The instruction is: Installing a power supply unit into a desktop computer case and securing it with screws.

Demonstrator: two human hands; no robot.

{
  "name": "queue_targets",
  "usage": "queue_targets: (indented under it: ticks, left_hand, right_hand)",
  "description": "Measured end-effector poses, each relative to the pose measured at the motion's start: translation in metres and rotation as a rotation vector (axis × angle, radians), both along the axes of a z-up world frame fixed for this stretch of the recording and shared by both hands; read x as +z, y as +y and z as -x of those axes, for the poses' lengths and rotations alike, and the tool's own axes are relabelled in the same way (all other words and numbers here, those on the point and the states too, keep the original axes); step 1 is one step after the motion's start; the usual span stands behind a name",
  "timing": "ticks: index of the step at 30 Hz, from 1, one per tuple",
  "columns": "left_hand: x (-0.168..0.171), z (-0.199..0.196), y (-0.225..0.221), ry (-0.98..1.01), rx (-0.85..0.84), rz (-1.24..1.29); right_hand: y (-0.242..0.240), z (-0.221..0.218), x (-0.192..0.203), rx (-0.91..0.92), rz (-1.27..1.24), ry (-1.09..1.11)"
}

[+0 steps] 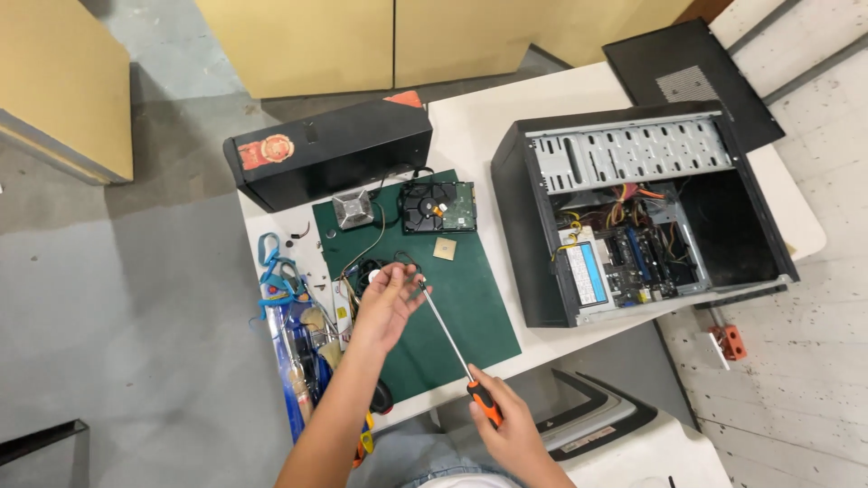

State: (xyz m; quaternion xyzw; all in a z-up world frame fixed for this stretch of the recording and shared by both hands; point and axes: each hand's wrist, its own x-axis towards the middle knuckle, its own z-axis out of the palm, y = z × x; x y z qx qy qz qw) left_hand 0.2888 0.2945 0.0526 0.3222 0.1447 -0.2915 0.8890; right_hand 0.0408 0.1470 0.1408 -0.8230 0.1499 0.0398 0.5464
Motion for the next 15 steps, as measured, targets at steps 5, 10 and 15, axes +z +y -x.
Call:
queue_targets:
  ticks: [5,10,15]
  left_hand:
    - [0.021,0.02,-0.019,0.094,-0.034,0.068]
    - [0.028,0.036,-0.035,0.151,-0.062,0.034]
    - [0.039,0.046,-0.051,0.116,-0.076,-0.015]
  right_hand:
    - [-0.012,0.014,0.011,-0.022,0.052,0.068]
    - [-0.022,0.025,0.006,-0.032,0.131,-0.031]
    - [-0.029,0.033,0.01,-0.067,0.16,0.021]
